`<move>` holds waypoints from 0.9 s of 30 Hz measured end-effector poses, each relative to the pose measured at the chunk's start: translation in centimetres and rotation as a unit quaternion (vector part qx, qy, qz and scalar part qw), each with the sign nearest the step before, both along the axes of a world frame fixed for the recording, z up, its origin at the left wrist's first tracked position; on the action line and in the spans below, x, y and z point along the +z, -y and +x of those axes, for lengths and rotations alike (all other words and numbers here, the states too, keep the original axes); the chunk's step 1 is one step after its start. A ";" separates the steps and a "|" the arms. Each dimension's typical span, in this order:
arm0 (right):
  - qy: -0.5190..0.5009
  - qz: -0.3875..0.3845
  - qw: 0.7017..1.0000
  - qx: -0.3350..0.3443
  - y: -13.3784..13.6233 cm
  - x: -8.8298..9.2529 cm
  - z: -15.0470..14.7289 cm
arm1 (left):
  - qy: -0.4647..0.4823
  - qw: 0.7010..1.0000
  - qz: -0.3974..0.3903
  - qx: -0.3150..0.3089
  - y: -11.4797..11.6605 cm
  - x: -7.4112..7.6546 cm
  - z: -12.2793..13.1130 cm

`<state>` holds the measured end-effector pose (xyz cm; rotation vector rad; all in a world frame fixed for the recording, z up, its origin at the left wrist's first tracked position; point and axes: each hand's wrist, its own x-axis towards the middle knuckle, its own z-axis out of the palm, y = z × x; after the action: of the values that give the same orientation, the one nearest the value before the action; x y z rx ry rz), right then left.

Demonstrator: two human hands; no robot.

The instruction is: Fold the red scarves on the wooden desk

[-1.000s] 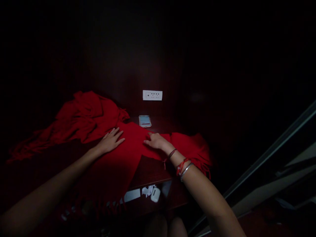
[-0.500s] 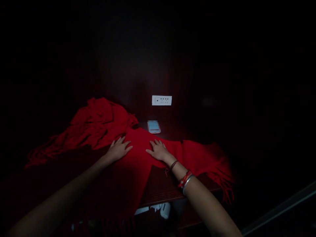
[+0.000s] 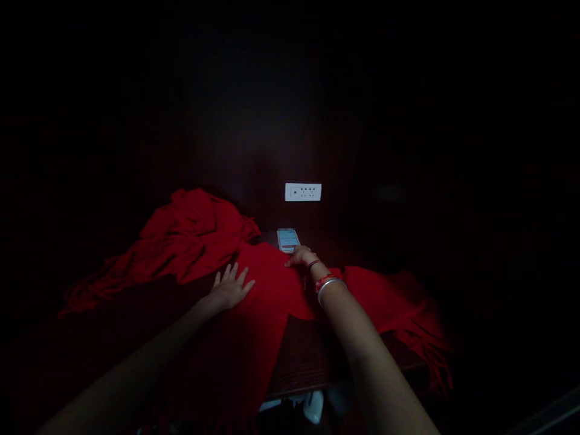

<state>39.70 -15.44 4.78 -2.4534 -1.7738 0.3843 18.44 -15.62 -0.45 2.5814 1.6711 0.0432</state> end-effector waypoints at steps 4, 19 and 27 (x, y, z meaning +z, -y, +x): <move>-0.002 0.003 1.000 0.005 -0.6 0.5 -0.7 | 0.007 1.000 0.014 0.000 -0.1 -0.4 0.0; 0.159 0.142 0.974 0.076 -0.9 -0.8 -4.0 | 0.020 0.999 0.032 0.007 0.1 -0.5 0.2; 0.238 0.240 0.922 0.191 0.1 -1.0 -4.5 | 0.027 0.999 0.046 -0.002 0.3 -0.5 0.1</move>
<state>35.23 -15.53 3.79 -1.9493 -2.1917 -0.6198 18.50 -15.87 -0.92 2.6242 1.6827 0.1907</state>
